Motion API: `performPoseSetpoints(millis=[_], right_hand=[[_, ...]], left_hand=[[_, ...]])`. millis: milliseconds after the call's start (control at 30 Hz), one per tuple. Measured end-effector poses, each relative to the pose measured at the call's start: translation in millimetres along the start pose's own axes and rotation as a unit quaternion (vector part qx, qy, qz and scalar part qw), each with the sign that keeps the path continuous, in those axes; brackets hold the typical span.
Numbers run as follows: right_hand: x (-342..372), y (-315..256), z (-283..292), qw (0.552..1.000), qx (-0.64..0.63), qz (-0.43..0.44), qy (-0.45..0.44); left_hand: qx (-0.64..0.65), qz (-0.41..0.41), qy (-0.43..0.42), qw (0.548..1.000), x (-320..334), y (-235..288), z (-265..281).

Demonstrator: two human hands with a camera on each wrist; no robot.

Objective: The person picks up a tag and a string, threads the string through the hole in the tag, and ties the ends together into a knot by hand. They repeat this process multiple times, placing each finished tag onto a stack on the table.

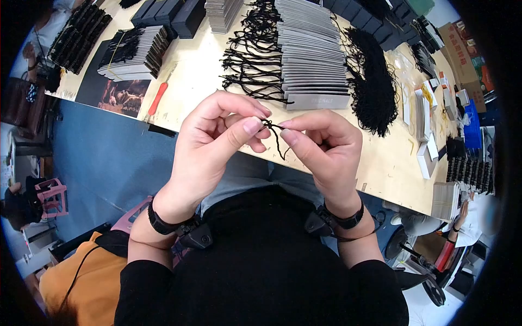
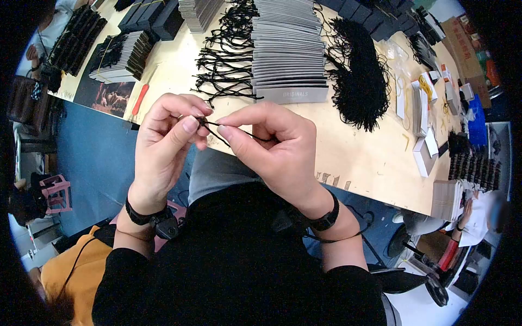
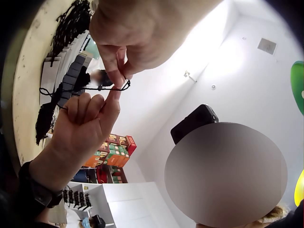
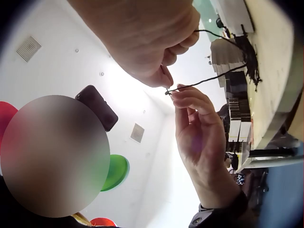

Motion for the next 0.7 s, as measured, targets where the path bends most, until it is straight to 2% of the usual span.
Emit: performPoseSetpoints(millis=[467,700], right_hand=[[4.9,-1.1,-9.9,0.999,-0.031,-0.027,0.022],[9.7,-0.1,-12.0,0.997,-0.065,-0.048,0.001]], left_hand=[[-0.028,-0.001,0.03,0.999,7.5,2.2,1.8],[-0.015,-0.015,0.005,1.0,7.2,3.5,1.7]])
Point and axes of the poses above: each hand's wrist, its own x-axis away from the middle knuckle, its own z-axis out of the back of the hand, y = z × x, the point moved 5 cm from there along -x, towards the middle knuckle, and after that the axes turned 5 degrees about -x, right-handed, at the moved point
